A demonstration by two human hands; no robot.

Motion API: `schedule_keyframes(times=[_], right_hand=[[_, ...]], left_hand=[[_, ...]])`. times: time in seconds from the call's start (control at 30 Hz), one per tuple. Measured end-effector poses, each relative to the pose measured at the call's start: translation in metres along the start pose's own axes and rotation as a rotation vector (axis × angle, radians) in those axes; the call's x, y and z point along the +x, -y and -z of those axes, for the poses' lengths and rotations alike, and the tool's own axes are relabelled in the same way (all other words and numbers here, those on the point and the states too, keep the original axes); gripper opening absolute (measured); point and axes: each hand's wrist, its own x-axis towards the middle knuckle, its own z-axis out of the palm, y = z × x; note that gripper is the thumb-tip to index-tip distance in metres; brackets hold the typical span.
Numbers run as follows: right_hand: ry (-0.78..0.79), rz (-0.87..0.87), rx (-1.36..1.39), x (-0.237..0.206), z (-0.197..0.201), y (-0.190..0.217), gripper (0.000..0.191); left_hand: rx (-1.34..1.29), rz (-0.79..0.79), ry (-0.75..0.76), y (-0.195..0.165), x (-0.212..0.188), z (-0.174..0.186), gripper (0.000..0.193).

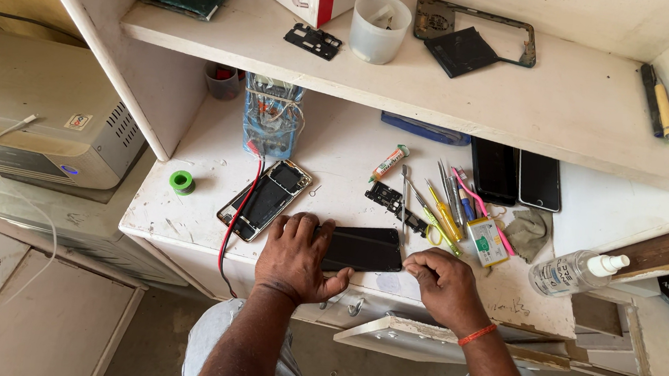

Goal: The person works at a repair bench prying open a smartphone, using a small pry tool to separate the screen from the phone body while holding the phone steady. They then lift the display assembly open and continue working on the exposed internals with the tool.

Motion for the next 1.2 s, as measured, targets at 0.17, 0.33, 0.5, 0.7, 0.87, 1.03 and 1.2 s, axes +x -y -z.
schedule_keyframes(times=[0.17, 0.33, 0.5, 0.7, 0.87, 1.03, 1.2], right_hand=[[0.065, -0.054, -0.038, -0.005, 0.010, 0.004, 0.012], [0.029, 0.003, -0.088, -0.015, 0.009, 0.016, 0.013], [-0.065, -0.206, -0.075, -0.019, -0.005, 0.019, 0.014], [-0.164, -0.570, 0.437, -0.024, -0.022, 0.005, 0.014], [-0.238, -0.640, 0.682, -0.028, -0.025, -0.002, 0.019], [-0.263, -0.727, 0.821, -0.026, -0.024, -0.007, 0.021], [-0.227, -0.757, 0.946, -0.024, -0.020, -0.013, 0.022]], left_hand=[[0.020, 0.004, 0.022, 0.000, 0.001, -0.001, 0.087], [0.006, 0.006, 0.007, 0.000, 0.000, -0.002, 0.086], [0.016, -0.005, -0.011, -0.001, 0.001, -0.003, 0.087], [0.021, -0.001, -0.007, -0.003, 0.002, -0.001, 0.088], [0.010, 0.003, 0.022, -0.005, 0.003, 0.002, 0.091], [0.019, 0.004, 0.017, -0.006, 0.003, 0.002, 0.090], [0.014, 0.012, 0.021, -0.005, 0.003, 0.001, 0.090]])
